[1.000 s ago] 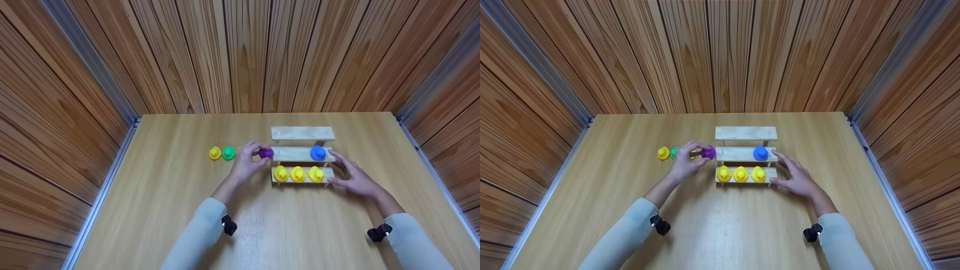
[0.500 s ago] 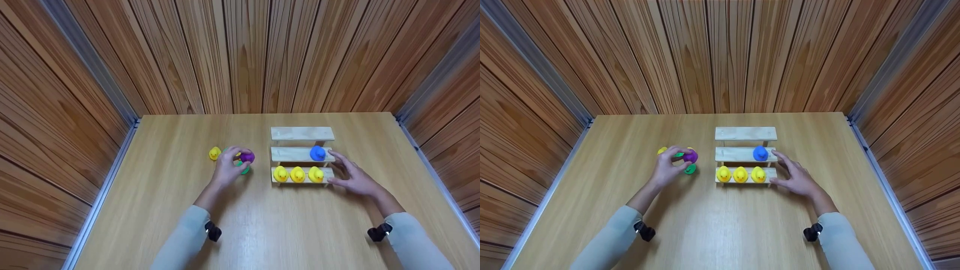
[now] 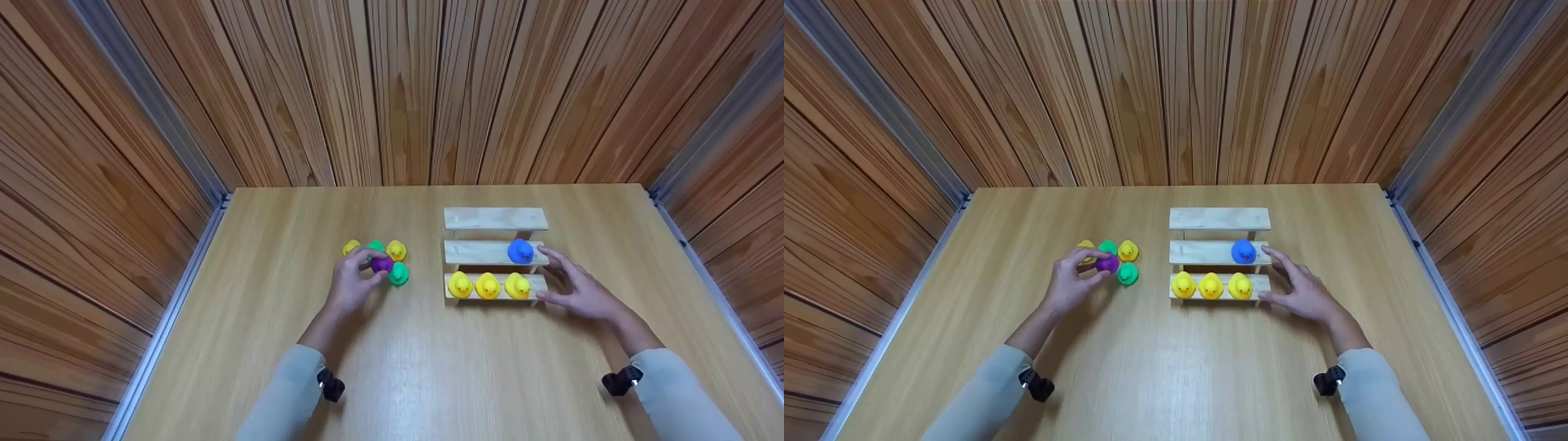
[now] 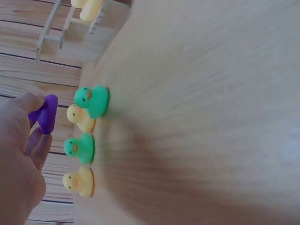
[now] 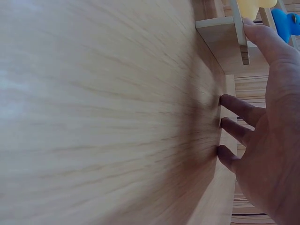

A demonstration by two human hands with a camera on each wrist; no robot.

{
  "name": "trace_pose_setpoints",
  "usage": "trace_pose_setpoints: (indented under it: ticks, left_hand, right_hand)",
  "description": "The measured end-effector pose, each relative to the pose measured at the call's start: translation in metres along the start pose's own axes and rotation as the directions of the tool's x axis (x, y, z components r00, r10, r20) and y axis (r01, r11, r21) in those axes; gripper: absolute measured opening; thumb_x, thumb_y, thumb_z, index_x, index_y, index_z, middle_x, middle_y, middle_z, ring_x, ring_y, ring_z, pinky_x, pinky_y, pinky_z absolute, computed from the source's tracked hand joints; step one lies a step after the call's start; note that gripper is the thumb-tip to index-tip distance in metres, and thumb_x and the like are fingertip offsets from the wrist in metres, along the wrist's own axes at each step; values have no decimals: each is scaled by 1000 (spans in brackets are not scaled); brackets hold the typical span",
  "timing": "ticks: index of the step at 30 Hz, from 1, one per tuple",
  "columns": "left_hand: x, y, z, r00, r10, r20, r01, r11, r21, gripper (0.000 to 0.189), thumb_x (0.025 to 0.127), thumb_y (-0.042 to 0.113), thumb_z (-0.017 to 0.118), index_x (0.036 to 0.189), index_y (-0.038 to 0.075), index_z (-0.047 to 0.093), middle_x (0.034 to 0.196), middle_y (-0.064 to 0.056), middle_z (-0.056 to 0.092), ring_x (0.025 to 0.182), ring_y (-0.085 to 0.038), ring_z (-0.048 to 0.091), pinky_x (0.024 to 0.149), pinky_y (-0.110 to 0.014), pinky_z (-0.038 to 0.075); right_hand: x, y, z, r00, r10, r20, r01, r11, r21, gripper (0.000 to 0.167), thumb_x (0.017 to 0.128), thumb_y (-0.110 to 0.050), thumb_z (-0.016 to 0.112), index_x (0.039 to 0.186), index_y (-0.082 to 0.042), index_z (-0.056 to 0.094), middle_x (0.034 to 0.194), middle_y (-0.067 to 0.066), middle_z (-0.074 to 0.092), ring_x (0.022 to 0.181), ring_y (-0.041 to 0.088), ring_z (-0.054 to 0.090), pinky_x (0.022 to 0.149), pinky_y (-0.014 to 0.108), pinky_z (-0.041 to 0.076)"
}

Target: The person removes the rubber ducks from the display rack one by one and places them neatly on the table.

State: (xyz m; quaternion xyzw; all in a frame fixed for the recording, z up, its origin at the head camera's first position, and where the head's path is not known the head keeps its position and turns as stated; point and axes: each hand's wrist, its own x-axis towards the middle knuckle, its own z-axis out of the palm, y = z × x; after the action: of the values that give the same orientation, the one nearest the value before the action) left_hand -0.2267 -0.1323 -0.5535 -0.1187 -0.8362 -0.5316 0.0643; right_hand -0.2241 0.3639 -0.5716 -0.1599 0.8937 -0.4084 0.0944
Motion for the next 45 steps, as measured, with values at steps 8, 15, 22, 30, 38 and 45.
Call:
trace_pose_setpoints:
  ticks: [8, 15, 22, 30, 38, 45]
  left_hand:
    - [-5, -15, 2, 999, -40, -13, 40, 999, 18, 28, 98, -3, 84, 124, 7, 80, 131, -17, 75, 131, -36, 74, 113, -52, 64]
    - [-8, -28, 5, 997, -74, -16, 74, 995, 61, 27, 99, 0, 84, 124, 7, 79, 130, -16, 75, 130, -35, 74, 113, -51, 65]
    - [-9, -32, 6, 993, -117, -10, 117, 990, 75, 27, 100, 1, 83, 125, 10, 79, 131, -14, 74, 127, -32, 73, 112, -49, 66]
    - [-11, -36, 6, 994, -108, -16, 109, 987, 121, 28, 98, -2, 83, 123, 10, 80, 127, -13, 77, 121, -28, 73, 111, -48, 66]
    - [-13, -40, 6, 999, -22, -33, 26, 991, 130, 27, 94, -8, 83, 119, 5, 81, 121, -17, 80, 115, -32, 77, 105, -49, 68]
    - [-10, -40, 7, 998, -56, -32, 60, 991, 118, 29, 95, -8, 83, 121, 5, 81, 124, -17, 79, 119, -32, 76, 109, -50, 67]
  right_hand:
    - [1, 0, -1, 1000, 1, -5, -1, 1000, -11, 99, 104, -29, 82, 180, -29, 18, 181, 29, 33, 161, 58, 39, 128, 90, 23]
    - [1, 1, 0, 1000, 8, -1, -8, 1000, -8, 98, 105, -31, 81, 180, -32, 18, 180, 28, 36, 163, 57, 38, 129, 90, 22]
    - [-1, 0, -1, 1000, 24, 3, -24, 1000, -13, 99, 105, -33, 81, 180, -34, 16, 182, 27, 31, 164, 58, 36, 128, 91, 21]
    - [-1, 1, -1, 1000, 6, 3, -6, 1000, -9, 98, 106, -30, 80, 181, -33, 17, 182, 27, 31, 163, 59, 37, 127, 92, 21]
    - [-1, 1, 1, 1000, 0, -6, 0, 1000, -5, 98, 105, -28, 81, 180, -31, 18, 178, 31, 38, 162, 60, 39, 128, 91, 21]
    - [0, 2, 0, 1000, -10, 6, 10, 1000, 14, 97, 105, -27, 81, 180, -32, 19, 178, 32, 37, 164, 61, 36, 129, 91, 18]
